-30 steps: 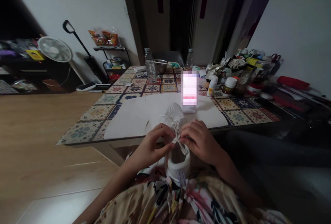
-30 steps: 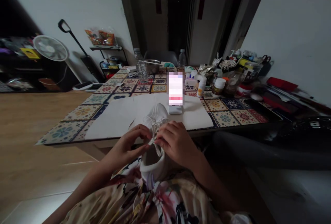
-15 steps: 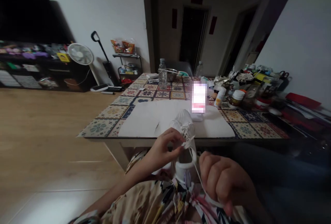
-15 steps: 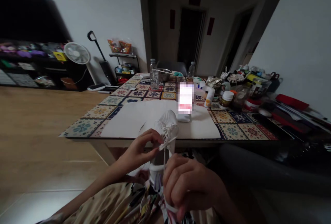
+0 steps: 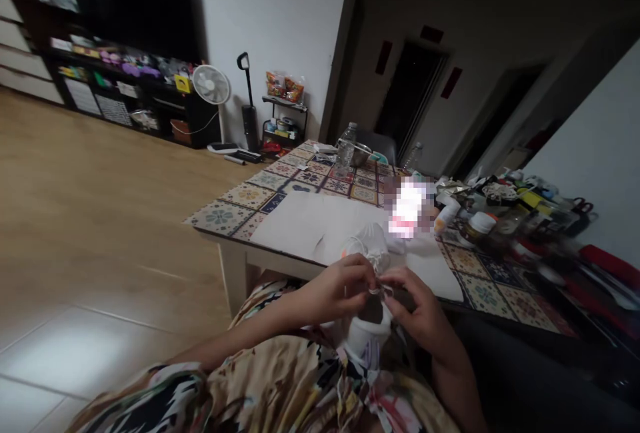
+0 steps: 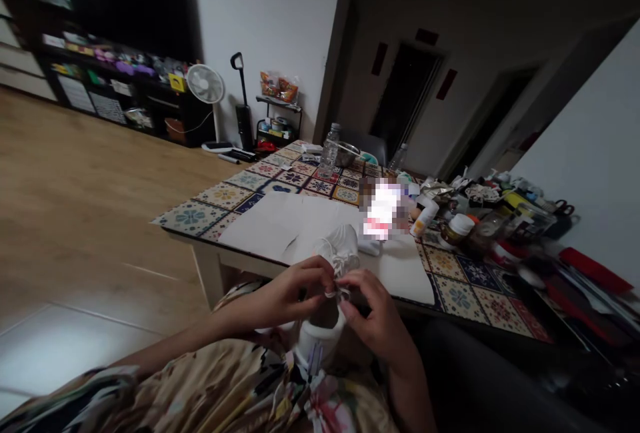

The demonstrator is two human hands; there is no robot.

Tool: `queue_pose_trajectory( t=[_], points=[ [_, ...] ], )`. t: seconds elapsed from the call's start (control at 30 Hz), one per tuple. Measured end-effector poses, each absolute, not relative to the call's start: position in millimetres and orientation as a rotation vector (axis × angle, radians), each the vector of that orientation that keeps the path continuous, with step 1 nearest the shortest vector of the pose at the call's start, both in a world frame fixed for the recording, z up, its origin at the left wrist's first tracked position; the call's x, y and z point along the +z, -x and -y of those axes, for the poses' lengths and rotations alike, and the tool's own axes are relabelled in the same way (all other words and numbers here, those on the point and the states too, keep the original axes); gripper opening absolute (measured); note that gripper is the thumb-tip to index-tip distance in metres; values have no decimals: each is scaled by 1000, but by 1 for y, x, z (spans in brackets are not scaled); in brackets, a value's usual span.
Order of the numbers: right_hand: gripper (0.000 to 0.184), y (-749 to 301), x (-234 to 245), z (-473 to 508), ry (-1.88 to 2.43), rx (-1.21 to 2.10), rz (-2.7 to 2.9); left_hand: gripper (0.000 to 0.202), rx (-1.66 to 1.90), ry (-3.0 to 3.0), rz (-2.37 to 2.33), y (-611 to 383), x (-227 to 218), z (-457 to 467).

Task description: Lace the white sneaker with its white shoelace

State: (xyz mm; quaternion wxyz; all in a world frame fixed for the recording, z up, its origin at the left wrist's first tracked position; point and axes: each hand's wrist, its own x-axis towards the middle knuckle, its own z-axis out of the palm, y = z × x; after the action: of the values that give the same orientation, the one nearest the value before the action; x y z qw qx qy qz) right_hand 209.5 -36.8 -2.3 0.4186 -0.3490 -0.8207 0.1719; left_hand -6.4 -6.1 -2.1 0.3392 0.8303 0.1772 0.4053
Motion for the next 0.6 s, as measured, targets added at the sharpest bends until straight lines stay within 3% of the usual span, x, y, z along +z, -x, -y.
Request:
queue_pose_trajectory(
  t=[0.07,0.27,0.4,0.6],
  points=[
    [19,-205,-6,36,914,352,2020,8,1074,-2087,-406,6,-5,5],
    [20,-197,-21,34,1032,163,1886,42,1106,-1724,-256,3,-9,5],
    [14,-196,-21,33,1029,154,1860,45,1071,-1631,-238,8,0,11],
    [28,-199,-8,37,952,295,1693,44,1023,-1661,-189,26,13,18]
  ],
)
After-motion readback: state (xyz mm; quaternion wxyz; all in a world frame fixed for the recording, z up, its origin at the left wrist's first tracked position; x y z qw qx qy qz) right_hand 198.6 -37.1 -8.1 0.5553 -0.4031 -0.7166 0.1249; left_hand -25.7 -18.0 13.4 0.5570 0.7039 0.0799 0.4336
